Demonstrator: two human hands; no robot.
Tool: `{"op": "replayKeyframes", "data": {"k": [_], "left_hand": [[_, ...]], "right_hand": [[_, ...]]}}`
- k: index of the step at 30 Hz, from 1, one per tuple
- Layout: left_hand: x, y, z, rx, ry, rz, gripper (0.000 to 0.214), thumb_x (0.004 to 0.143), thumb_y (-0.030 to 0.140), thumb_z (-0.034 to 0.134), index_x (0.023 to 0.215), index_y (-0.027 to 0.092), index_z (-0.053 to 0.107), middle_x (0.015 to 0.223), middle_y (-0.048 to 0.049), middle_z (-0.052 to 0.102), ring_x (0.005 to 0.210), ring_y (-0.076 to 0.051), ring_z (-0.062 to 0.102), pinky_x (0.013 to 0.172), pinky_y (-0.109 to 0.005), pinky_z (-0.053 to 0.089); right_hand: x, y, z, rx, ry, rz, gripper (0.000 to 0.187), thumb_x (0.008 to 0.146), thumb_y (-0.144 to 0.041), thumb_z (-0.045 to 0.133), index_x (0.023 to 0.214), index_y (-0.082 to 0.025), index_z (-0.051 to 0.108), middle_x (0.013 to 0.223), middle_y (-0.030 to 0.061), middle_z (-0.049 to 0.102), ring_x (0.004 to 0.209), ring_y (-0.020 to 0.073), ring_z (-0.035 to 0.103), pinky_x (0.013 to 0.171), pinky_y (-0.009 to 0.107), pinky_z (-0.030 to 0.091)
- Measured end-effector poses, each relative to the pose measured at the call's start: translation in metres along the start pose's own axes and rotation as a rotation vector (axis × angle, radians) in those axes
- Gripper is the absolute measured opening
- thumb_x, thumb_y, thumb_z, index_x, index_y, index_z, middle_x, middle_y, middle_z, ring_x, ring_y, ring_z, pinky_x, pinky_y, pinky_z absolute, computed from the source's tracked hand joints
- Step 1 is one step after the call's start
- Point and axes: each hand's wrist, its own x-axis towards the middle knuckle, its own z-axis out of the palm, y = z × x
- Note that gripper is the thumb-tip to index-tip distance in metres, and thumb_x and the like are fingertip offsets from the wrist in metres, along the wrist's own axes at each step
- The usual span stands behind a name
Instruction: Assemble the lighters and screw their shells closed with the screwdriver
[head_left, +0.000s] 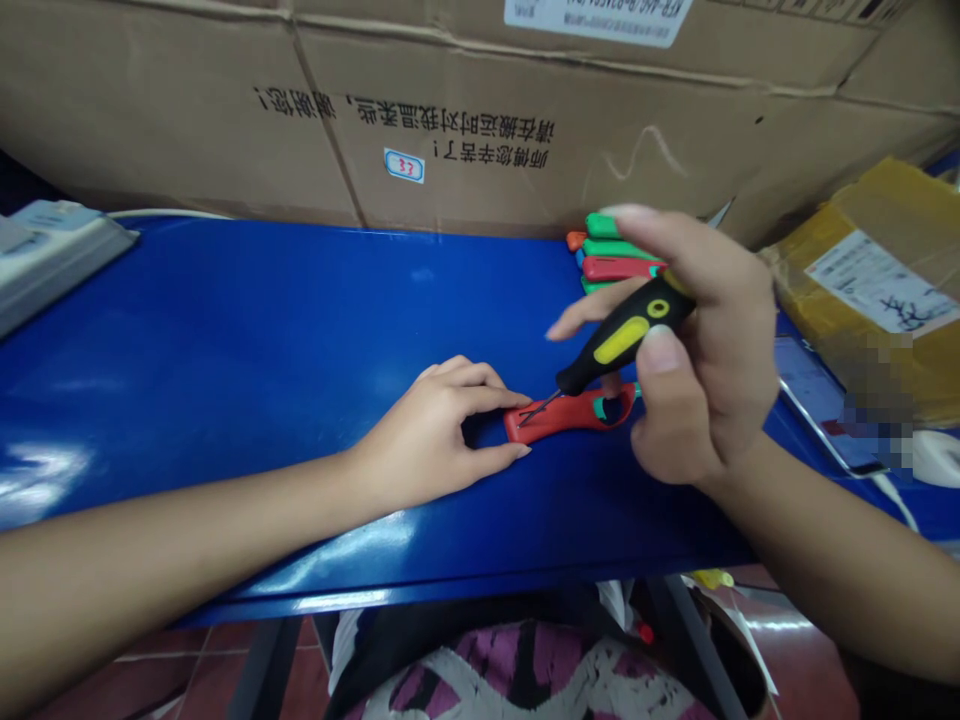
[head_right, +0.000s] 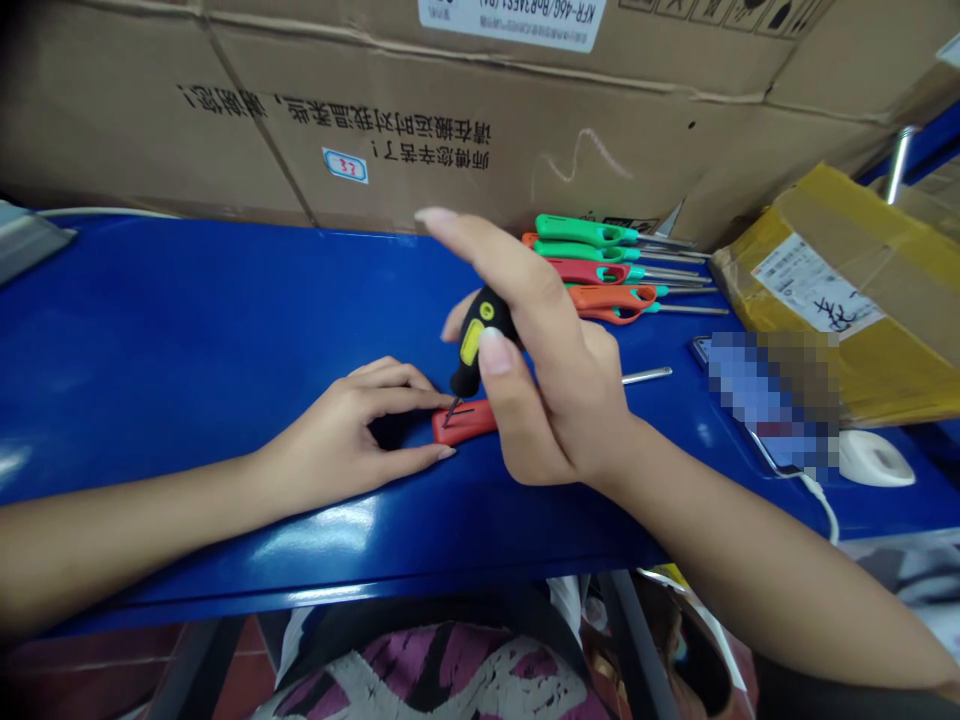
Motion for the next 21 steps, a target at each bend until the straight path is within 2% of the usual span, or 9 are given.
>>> {"op": "replayKeyframes", "data": {"k": [2, 3, 5, 7, 9, 12, 15, 18, 21], "left_hand": [[0.0000, 0.0000, 0.0000, -0.001, 0.003, 0.000, 0.032, 0.083, 0.030, 0.079, 0.113, 0.021, 0.074, 0.102, -0.0043, 0.071, 0.094, -0.021, 0.062, 0.089, -0.040, 0.049], [-0.0001, -0.0001, 0.0002, -0.002, 0.007, 0.001, 0.032, 0.083, 0.030, 0.079, 0.113, 0.021, 0.074, 0.103, -0.0042, 0.071, 0.095, -0.021, 0.062, 0.090, -0.040, 0.049], [-0.0002, -0.0003, 0.0007, -0.004, 0.014, 0.007, 0.031, 0.083, 0.030, 0.079, 0.113, 0.021, 0.074, 0.102, -0.0041, 0.071, 0.095, -0.021, 0.062, 0.091, -0.041, 0.049], [0.0000, -0.0002, 0.0008, -0.004, 0.014, 0.008, 0.030, 0.084, 0.029, 0.078, 0.113, 0.021, 0.074, 0.103, -0.0041, 0.071, 0.095, -0.022, 0.063, 0.091, -0.041, 0.049], [0.0003, 0.0001, 0.0006, -0.006, 0.010, 0.003, 0.031, 0.083, 0.030, 0.079, 0.112, 0.022, 0.074, 0.103, -0.0044, 0.072, 0.094, -0.022, 0.063, 0.090, -0.041, 0.049], [0.0005, 0.0006, 0.0004, -0.004, 0.003, -0.007, 0.031, 0.083, 0.031, 0.080, 0.112, 0.022, 0.074, 0.103, -0.0048, 0.071, 0.094, -0.022, 0.063, 0.089, -0.041, 0.049], [0.0002, 0.0000, 0.0012, 0.003, 0.005, 0.001, 0.031, 0.083, 0.030, 0.079, 0.113, 0.021, 0.074, 0.103, -0.0047, 0.071, 0.095, -0.022, 0.062, 0.089, -0.041, 0.049], [-0.0004, -0.0010, 0.0019, 0.007, 0.017, 0.021, 0.034, 0.083, 0.029, 0.079, 0.116, 0.021, 0.073, 0.106, -0.0048, 0.071, 0.096, -0.022, 0.063, 0.092, -0.042, 0.049], [-0.0007, -0.0010, 0.0014, 0.007, 0.017, 0.020, 0.034, 0.083, 0.029, 0.079, 0.116, 0.021, 0.073, 0.105, -0.0046, 0.071, 0.096, -0.022, 0.063, 0.092, -0.042, 0.049]], "right_hand": [[0.0004, -0.0026, 0.0005, 0.032, -0.015, 0.079, 0.054, 0.096, -0.023, 0.047, 0.149, -0.036, 0.047, 0.152, 0.0009, 0.051, 0.094, 0.0241, 0.073, 0.075, 0.041, 0.064], [0.0012, -0.0040, 0.0003, 0.006, -0.002, 0.035, 0.054, 0.094, -0.024, 0.054, 0.146, -0.035, 0.050, 0.147, 0.0018, 0.055, 0.089, 0.0231, 0.073, 0.069, 0.038, 0.063], [0.0033, -0.0060, -0.0010, -0.134, 0.048, 0.033, 0.049, 0.087, -0.031, 0.071, 0.135, -0.035, 0.062, 0.129, 0.0013, 0.068, 0.095, 0.0259, 0.072, 0.067, 0.037, 0.063], [0.0046, -0.0066, -0.0027, -0.235, 0.100, 0.022, 0.043, 0.083, -0.036, 0.077, 0.125, -0.036, 0.069, 0.115, 0.0008, 0.074, 0.096, 0.0273, 0.072, 0.070, 0.038, 0.063], [0.0043, -0.0062, -0.0035, -0.209, 0.106, 0.026, 0.038, 0.091, -0.037, 0.066, 0.129, -0.036, 0.067, 0.111, 0.0008, 0.075, 0.087, 0.0249, 0.073, 0.074, 0.039, 0.063], [0.0032, -0.0048, -0.0021, -0.080, 0.037, 0.095, 0.046, 0.099, -0.032, 0.047, 0.144, -0.034, 0.056, 0.117, 0.0022, 0.073, 0.086, 0.0230, 0.074, 0.080, 0.039, 0.062], [0.0047, -0.0021, -0.0002, -0.041, 0.034, 0.011, 0.048, 0.093, -0.027, 0.056, 0.141, -0.035, 0.058, 0.126, 0.0021, 0.069, 0.087, 0.0232, 0.073, 0.086, 0.041, 0.060], [0.0067, 0.0003, -0.0006, -0.080, 0.099, -0.110, 0.051, 0.081, -0.022, 0.073, 0.130, -0.036, 0.067, 0.113, -0.0008, 0.074, 0.084, 0.0238, 0.072, 0.081, 0.040, 0.061], [0.0063, -0.0015, -0.0020, -0.095, 0.114, -0.136, 0.049, 0.083, -0.024, 0.068, 0.131, -0.035, 0.068, 0.114, -0.0011, 0.076, 0.094, 0.0267, 0.073, 0.083, 0.041, 0.062]]}}
